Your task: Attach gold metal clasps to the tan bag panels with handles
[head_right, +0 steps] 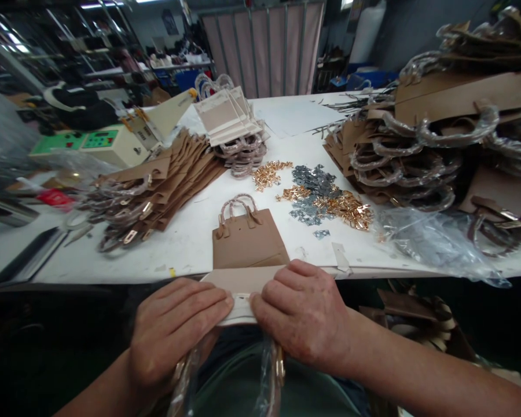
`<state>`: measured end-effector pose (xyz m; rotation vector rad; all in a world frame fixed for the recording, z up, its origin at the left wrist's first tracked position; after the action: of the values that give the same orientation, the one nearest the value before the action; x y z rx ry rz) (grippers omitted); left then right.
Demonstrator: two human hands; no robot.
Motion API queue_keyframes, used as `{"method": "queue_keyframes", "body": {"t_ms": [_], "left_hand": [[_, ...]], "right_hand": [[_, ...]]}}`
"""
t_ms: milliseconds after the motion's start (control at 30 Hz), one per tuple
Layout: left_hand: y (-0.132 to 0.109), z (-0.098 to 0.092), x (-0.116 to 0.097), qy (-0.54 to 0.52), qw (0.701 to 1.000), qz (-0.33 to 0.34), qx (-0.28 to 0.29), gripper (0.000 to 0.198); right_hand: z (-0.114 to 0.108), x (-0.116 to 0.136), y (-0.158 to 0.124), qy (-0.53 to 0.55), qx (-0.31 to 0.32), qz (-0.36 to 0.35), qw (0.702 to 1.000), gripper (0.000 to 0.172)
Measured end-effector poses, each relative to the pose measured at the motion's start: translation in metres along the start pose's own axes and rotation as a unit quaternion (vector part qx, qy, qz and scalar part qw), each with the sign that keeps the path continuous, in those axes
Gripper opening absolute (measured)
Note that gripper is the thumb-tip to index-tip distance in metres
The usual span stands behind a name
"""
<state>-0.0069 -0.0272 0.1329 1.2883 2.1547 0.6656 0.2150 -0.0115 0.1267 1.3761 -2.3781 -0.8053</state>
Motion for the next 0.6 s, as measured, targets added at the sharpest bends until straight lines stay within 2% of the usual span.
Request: {"method": "queue_keyframes", "body": {"t_ms": [167,333,433,600], "left_hand": [[-0.002,0.002,0.0,-0.003,1.0,-0.002,0.009,0.016],[0.001,0.001,-0.002,0.023,1.0,0.01,0.018,0.015],[0.002,0.001,-0.006,0.029,0.999,0.015,0.024,0.013],[0.0,0.001,-0.008,0.02,0.999,0.006,0.034,0.016]], "right_hand": [[-0.002,-0.002,0.001,0.017,0.028,0.019,0.999,0.026],[-0.011,-0.001,0.011,0.028,0.127,0.047,0.99,0.02],[-0.016,-0.003,0.019,0.053,0.177,0.043,0.982,0.011],[-0.014,-0.004,0.023,0.092,0.185,0.037,0.978,0.01]]}}
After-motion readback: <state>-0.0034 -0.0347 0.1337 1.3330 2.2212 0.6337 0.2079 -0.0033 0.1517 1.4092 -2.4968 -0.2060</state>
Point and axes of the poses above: each hand's wrist, its own y-axis towards the middle knuckle, its own z-axis out of the palm, x = y × z, the point moved 2 cm from there along y, towards the middle knuckle, and after that the axes turned 9 degrees about -y, right-handed, at the moved point
